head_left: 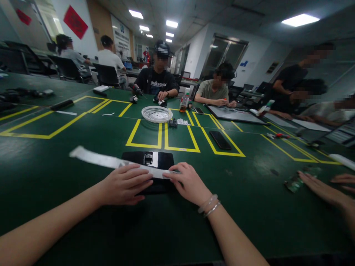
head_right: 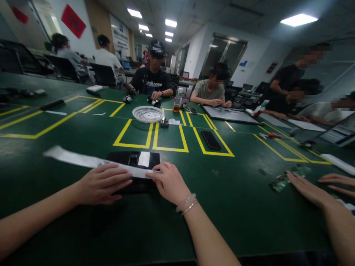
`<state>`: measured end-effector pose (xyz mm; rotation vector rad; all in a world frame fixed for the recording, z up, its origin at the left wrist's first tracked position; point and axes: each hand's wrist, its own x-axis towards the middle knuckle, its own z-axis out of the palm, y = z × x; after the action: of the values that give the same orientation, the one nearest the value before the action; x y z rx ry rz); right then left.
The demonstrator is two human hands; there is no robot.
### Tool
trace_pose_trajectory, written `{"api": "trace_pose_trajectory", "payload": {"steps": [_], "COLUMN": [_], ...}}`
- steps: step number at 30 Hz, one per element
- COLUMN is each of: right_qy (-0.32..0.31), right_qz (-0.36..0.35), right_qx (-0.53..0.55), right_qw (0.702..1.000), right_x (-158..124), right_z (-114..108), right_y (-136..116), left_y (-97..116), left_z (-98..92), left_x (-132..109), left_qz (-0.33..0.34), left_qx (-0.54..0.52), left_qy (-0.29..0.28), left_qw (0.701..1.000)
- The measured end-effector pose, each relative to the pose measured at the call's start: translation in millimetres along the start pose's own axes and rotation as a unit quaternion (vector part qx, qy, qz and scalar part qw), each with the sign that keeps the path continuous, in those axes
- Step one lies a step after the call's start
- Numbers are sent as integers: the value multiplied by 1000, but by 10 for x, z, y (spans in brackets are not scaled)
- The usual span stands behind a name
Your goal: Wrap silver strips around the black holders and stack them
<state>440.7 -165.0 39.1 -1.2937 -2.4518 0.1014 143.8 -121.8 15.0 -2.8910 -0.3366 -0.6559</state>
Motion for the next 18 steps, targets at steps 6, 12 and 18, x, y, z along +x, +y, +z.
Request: {"api": "trace_pose_trajectory", "payload": {"steps": [6, 12, 18], "right_qy": [-30, -29, -27], "right_qz": [15, 22, 20], "right_qx": [-44, -56, -51], "right_qw": [998, 998, 998], "right_x": [-17, -24, -28], "right_z": [12, 10, 25], "right_y": [-19, -37, -31], "left_y": [-52, -31, -36], "left_z": [69, 76, 70], "left_x": [130, 141, 146], "left_qz": [-60, -72, -78], "left_qx": [-48, -69, -70], "left_qy": [-94, -87, -91], "left_qw": [993, 991, 990]}}
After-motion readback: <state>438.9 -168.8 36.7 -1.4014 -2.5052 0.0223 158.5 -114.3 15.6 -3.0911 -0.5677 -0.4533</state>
